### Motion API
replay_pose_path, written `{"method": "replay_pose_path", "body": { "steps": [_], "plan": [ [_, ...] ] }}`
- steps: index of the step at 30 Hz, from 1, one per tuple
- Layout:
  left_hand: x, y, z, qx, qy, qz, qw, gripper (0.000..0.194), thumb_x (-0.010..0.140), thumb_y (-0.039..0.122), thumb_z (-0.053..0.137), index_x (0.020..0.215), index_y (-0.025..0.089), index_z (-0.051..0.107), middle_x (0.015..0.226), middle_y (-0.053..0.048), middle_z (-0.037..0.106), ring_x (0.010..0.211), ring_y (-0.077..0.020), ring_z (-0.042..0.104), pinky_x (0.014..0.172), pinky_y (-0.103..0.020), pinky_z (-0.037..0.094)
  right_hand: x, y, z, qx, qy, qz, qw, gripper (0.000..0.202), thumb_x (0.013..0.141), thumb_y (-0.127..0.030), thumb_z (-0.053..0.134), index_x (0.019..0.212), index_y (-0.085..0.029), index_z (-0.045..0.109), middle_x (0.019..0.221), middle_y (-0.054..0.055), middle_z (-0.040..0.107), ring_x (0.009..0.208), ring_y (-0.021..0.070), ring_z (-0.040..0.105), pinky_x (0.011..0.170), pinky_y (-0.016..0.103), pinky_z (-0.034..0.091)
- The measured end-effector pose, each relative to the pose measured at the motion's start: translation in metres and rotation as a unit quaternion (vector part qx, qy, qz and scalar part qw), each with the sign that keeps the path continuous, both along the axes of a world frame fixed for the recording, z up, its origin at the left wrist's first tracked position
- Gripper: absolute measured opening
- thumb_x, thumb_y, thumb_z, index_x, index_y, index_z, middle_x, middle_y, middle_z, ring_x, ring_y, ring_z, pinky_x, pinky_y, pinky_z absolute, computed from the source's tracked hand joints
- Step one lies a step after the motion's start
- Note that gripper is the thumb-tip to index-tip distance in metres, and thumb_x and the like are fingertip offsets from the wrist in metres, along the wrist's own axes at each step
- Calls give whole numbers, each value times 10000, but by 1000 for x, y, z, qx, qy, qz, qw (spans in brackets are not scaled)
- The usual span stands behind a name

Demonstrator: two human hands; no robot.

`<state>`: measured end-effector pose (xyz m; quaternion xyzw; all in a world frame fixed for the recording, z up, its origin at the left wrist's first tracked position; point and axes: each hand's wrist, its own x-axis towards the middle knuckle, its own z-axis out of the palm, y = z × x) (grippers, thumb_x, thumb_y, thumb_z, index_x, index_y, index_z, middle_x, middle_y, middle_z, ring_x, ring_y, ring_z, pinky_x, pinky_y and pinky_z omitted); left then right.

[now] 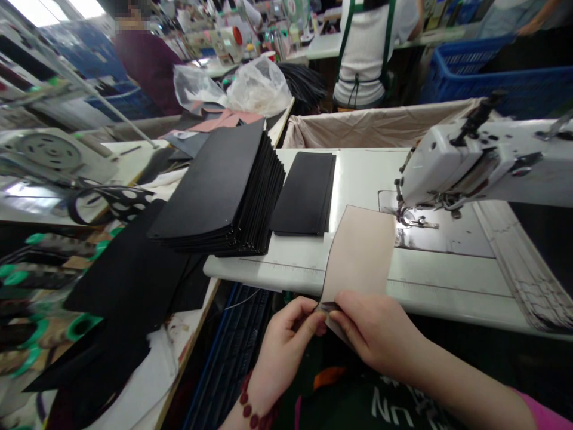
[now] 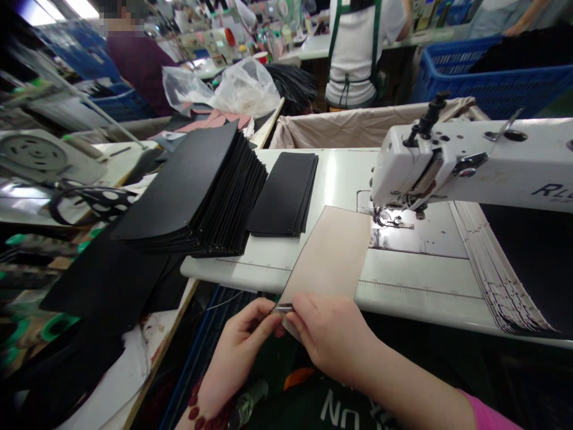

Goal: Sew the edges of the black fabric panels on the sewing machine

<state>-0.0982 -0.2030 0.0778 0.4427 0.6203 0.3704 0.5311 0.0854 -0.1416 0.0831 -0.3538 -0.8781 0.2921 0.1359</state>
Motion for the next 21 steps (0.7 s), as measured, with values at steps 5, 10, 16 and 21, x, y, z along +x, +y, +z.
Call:
{"method": "replay_pose_path", "body": {
  "steps": [5, 10, 16, 21],
  "plan": [
    [1, -1, -1, 9, 5, -11, 1000, 171, 923, 314, 576, 824, 181, 616, 743, 21, 617, 727, -128, 590, 699, -209, 444, -3, -2, -5, -12, 3, 0, 1000, 228, 1001, -321, 361, 837, -217, 483, 733, -4, 586, 612, 145, 507, 557, 298, 257],
    [1, 0, 1, 6, 1, -14, 1000, 174, 918, 314, 579, 817, 177, 611, 740, 12, 608, 724, -138, 583, 699, -220, 448, -4, -3, -10, -117, 58, -5, 991, 245, 1015, -351, 325, 854, -217, 453, 733, -14, 573, 619, 133, 511, 564, 276, 300],
    [-1, -1, 0, 1, -4, -9, 1000, 172, 923, 304, 571, 816, 177, 612, 733, 15, 613, 718, -131, 582, 694, -213, 443, -1, 1, -3, -116, 37, -1, 993, 228, 1009, -346, 343, 852, -217, 445, 735, -11, 579, 627, 136, 519, 561, 274, 293],
    [-3, -1, 0, -1, 0, -3, 1000, 173, 911, 302, 589, 798, 172, 609, 725, 15, 616, 704, -127, 577, 673, -204, 435, -1, 1, -2, -27, -16, 8, 999, 211, 992, -307, 372, 829, -214, 467, 729, -2, 596, 608, 142, 514, 550, 291, 253]
  ]
}}
